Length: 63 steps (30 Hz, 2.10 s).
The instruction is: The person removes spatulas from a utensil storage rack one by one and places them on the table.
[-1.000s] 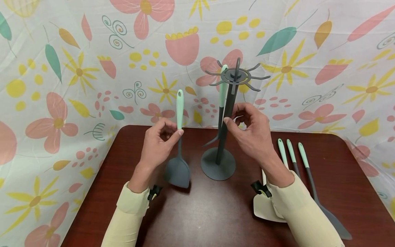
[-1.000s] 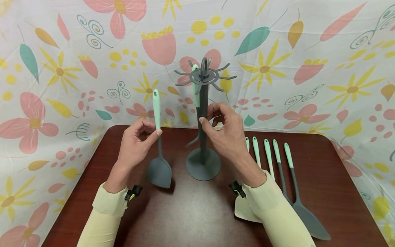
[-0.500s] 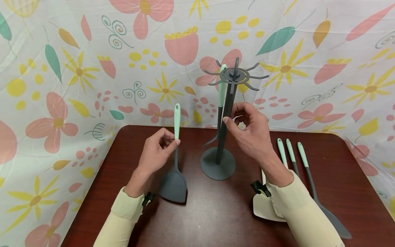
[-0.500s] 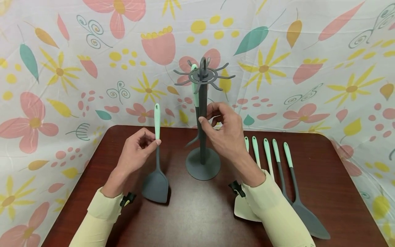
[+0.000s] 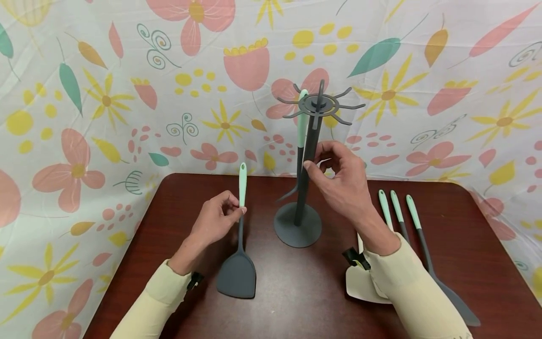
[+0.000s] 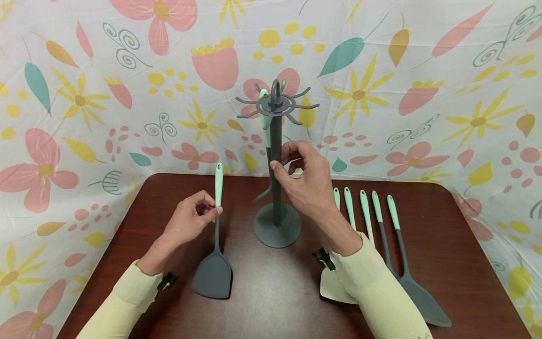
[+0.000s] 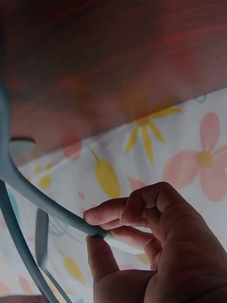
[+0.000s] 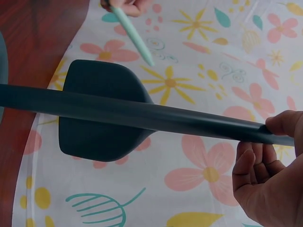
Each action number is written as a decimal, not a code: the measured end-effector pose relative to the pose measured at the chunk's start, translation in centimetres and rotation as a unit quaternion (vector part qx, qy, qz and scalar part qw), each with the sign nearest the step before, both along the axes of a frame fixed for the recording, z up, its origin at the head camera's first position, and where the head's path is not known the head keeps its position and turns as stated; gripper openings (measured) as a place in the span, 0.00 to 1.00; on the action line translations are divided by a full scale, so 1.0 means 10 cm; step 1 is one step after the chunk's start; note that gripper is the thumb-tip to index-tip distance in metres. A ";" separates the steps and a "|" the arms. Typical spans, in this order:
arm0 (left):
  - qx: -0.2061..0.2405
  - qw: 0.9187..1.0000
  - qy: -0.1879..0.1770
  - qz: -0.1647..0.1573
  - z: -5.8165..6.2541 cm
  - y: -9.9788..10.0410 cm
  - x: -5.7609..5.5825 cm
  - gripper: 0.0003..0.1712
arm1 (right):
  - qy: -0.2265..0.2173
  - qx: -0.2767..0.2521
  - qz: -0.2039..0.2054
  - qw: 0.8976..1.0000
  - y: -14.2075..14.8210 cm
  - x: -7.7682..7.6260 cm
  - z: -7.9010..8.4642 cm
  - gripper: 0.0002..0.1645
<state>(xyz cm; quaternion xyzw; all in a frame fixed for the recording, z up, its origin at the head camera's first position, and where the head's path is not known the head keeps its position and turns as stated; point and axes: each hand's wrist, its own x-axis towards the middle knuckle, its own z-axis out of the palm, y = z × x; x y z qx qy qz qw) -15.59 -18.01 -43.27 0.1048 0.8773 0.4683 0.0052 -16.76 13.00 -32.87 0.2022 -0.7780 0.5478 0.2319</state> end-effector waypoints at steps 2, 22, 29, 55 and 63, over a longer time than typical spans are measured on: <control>-0.008 1.000 -0.010 0.003 -0.03 0.00 0.00 0.06 | -0.001 0.000 0.001 1.000 0.00 0.00 0.00 0.08; -0.075 0.992 -0.090 0.052 -0.36 0.07 -0.19 0.10 | -0.015 -0.016 0.001 1.000 -0.01 0.02 0.01 0.08; -0.090 0.989 -0.111 0.038 -0.43 0.06 -0.26 0.11 | -0.013 -0.017 0.006 1.000 0.00 0.01 0.00 0.07; -0.110 0.980 -0.157 0.044 -0.57 0.07 -0.33 0.12 | -0.012 -0.016 0.009 1.000 0.00 0.01 -0.02 0.08; -0.113 0.980 -0.155 0.045 -0.57 0.08 -0.34 0.13 | -0.008 -0.016 0.011 1.000 0.01 0.00 -0.02 0.08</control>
